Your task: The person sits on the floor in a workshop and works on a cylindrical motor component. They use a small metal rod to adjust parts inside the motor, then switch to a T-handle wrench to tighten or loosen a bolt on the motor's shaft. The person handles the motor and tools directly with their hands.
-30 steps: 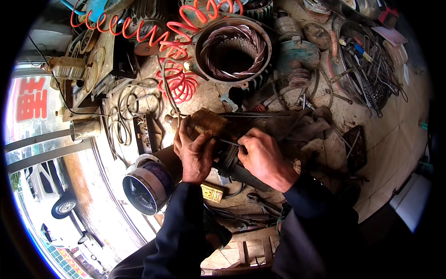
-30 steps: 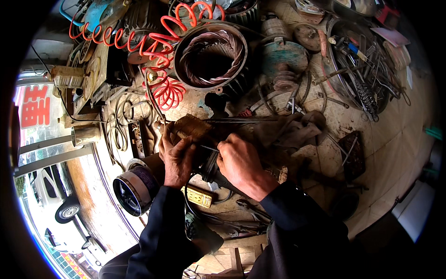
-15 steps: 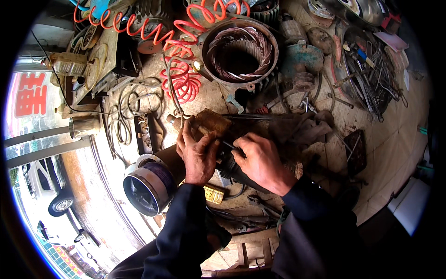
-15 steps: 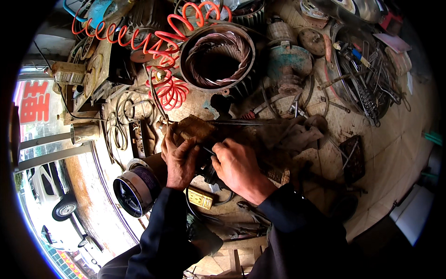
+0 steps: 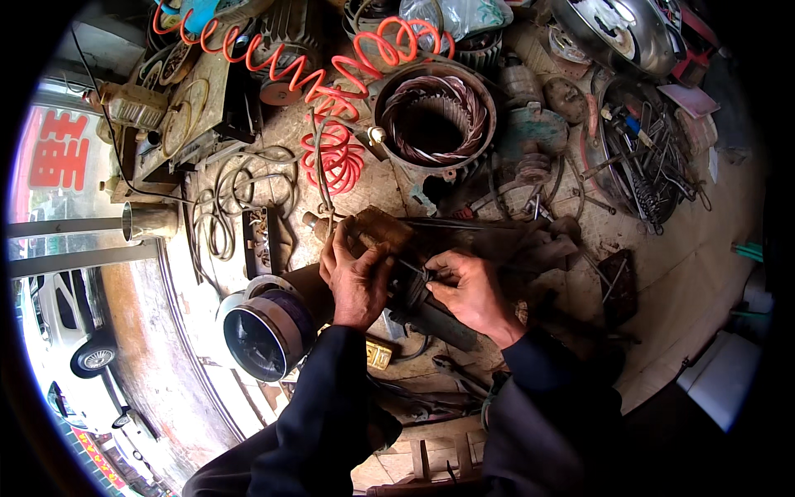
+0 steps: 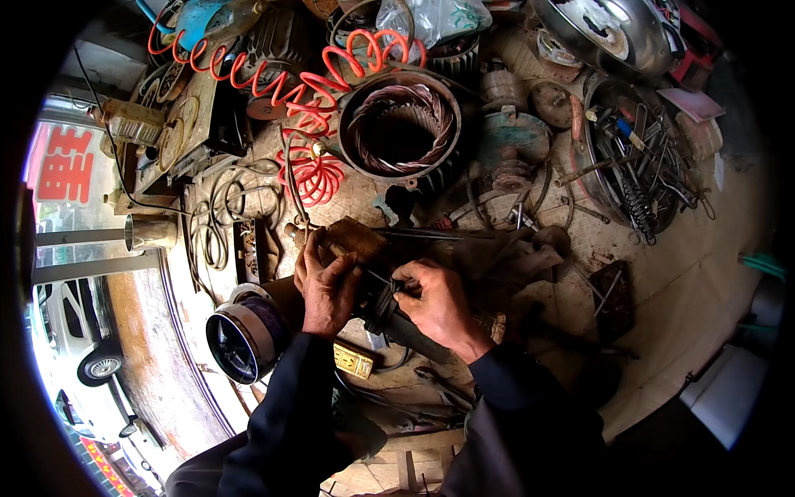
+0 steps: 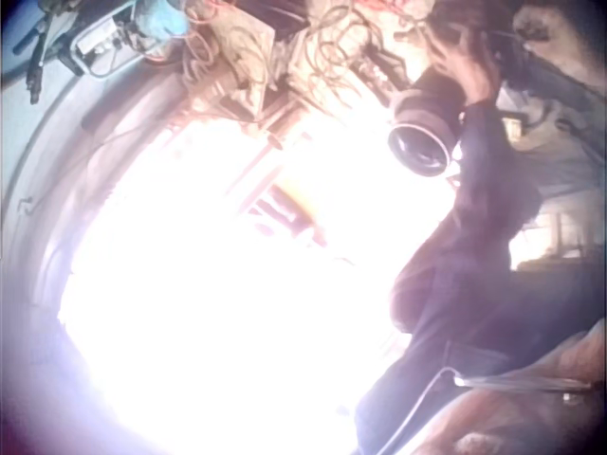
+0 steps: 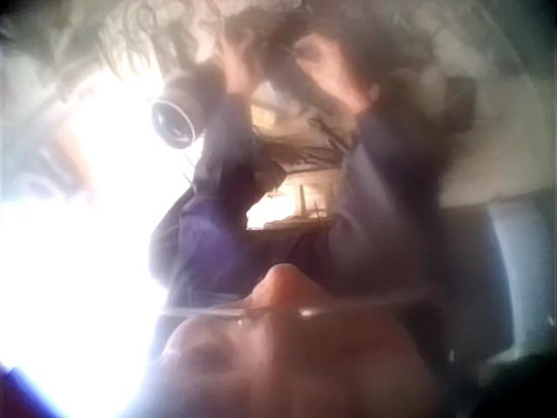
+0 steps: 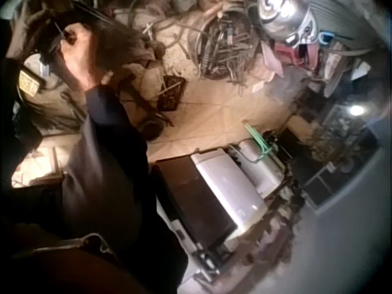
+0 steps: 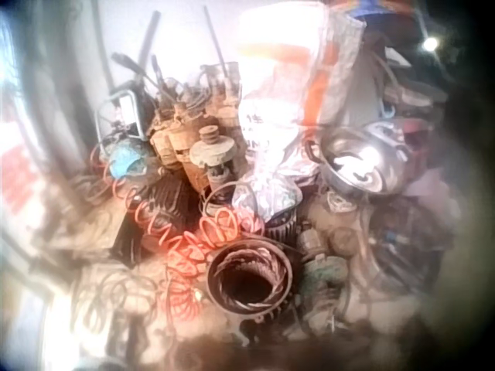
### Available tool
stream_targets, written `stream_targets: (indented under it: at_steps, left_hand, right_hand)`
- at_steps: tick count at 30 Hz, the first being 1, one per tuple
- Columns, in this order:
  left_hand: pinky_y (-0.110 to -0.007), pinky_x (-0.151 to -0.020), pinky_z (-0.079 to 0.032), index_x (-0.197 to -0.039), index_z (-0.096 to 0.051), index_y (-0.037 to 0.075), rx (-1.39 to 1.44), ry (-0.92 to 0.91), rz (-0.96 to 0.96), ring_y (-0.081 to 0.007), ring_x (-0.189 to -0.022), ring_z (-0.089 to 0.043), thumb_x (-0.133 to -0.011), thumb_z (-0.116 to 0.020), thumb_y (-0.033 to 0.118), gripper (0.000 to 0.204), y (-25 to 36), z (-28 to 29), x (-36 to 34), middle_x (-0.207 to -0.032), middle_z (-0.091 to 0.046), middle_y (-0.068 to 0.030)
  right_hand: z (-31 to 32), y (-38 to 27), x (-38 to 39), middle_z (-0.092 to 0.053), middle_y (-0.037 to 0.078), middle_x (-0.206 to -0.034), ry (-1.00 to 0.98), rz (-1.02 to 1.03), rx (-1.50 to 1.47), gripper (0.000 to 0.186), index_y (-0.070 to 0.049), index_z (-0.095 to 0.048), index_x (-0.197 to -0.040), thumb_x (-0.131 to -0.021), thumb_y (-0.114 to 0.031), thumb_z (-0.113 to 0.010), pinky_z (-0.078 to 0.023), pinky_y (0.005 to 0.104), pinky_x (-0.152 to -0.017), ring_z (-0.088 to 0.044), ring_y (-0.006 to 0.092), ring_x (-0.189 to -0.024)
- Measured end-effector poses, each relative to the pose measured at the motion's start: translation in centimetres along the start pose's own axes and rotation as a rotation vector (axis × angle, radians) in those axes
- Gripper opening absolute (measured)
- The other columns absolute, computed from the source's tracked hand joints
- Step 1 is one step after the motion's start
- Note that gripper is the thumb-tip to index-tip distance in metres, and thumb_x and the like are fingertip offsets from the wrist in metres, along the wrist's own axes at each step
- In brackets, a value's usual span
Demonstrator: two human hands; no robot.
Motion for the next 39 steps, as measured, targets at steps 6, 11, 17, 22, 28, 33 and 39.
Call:
stream_targets:
  at_steps: [6, 11, 17, 22, 28, 33, 39]
  left_hand:
    - [-0.051, -0.116, -0.026, -0.107, -0.078, 0.02, -0.034, -0.032, 0.023, -0.0419, -0.142, -0.035, -0.079, -0.082, 0.015, 0.028, 0.0, 0.4, 0.0, -0.157, -0.04, -0.0165]
    - [-0.056, -0.112, -0.027, -0.106, -0.077, 0.025, -0.016, 0.011, -0.019, -0.0442, -0.14, -0.037, -0.077, -0.082, 0.02, 0.03, 0.2, 0.1, 0.0, -0.153, -0.043, -0.0184]
    - [-0.056, -0.112, -0.027, -0.106, -0.077, 0.025, -0.015, 0.014, -0.012, -0.0448, -0.14, -0.036, -0.077, -0.082, 0.02, 0.029, 0.2, 0.1, 0.1, -0.153, -0.043, -0.0183]
    - [-0.057, -0.113, -0.025, -0.106, -0.077, 0.025, -0.018, 0.015, 0.001, -0.0448, -0.141, -0.035, -0.078, -0.082, 0.021, 0.029, 0.2, 0.4, 0.0, -0.154, -0.043, -0.0181]
    - [-0.052, -0.115, -0.026, -0.109, -0.077, 0.02, -0.023, -0.015, 0.013, -0.0421, -0.141, -0.036, -0.079, -0.081, 0.015, 0.03, 0.7, 0.5, 0.0, -0.155, -0.041, -0.0181]
    - [-0.056, -0.113, -0.025, -0.107, -0.078, 0.023, -0.012, -0.002, 0.016, -0.045, -0.14, -0.036, -0.078, -0.081, 0.02, 0.029, 0.4, 0.2, 0.0, -0.155, -0.042, -0.0187]
    - [-0.056, -0.114, -0.025, -0.107, -0.078, 0.023, 0.004, 0.013, 0.004, -0.0445, -0.141, -0.035, -0.078, -0.081, 0.021, 0.029, 0.4, 0.3, -0.1, -0.154, -0.042, -0.0181]
  right_hand:
    - [-0.2, -1.9, 0.4, -0.072, 0.013, -0.097, 0.026, 0.128, 0.085, 0.027, 0.001, -0.068, -0.107, -0.082, 0.005, -0.075, -0.056, 0.0313, -0.08, -0.07, 0.02, -0.086]
    - [0.4, -0.7, -0.2, -0.069, 0.005, -0.09, -0.003, 0.08, -0.025, 0.022, 0.0, -0.068, -0.107, -0.086, 0.007, -0.066, -0.054, 0.0268, -0.078, -0.063, 0.0086, -0.085]
    - [0.0, 0.1, -0.2, -0.069, 0.004, -0.088, 0.036, 0.09, -0.05, 0.022, 0.0, -0.068, -0.104, -0.084, 0.007, -0.068, -0.053, 0.0258, -0.076, -0.062, 0.0083, -0.083]
    - [-0.2, -0.5, -0.1, -0.066, 0.003, -0.085, 0.024, 0.094, -0.01, 0.022, 0.0, -0.068, -0.102, -0.081, 0.007, -0.07, -0.053, 0.0263, -0.072, -0.06, 0.008, -0.079]
    - [-0.7, -2.1, 0.3, -0.064, 0.009, -0.087, 0.162, 0.245, 0.186, 0.025, -0.001, -0.066, -0.101, -0.077, 0.007, -0.069, -0.053, 0.0289, -0.071, -0.063, 0.0157, -0.077]
    - [-1.0, -1.7, 0.4, -0.065, 0.012, -0.089, 0.195, 0.275, 0.225, 0.028, -0.003, -0.064, -0.101, -0.075, 0.006, -0.07, -0.054, 0.0335, -0.07, -0.065, 0.0225, -0.078]
    - [-1.3, -3.1, 0.5, -0.065, 0.012, -0.09, 0.23, 0.286, 0.277, 0.034, -0.003, -0.065, -0.106, -0.074, 0.006, -0.07, -0.055, 0.0354, -0.071, -0.065, 0.0251, -0.079]
Point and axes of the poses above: each hand's wrist, its own x-axis away from the middle knuckle, its own z-axis out of the back of the hand, y = z × x, the point moved 7 cm from there along -x, towards the middle knuckle
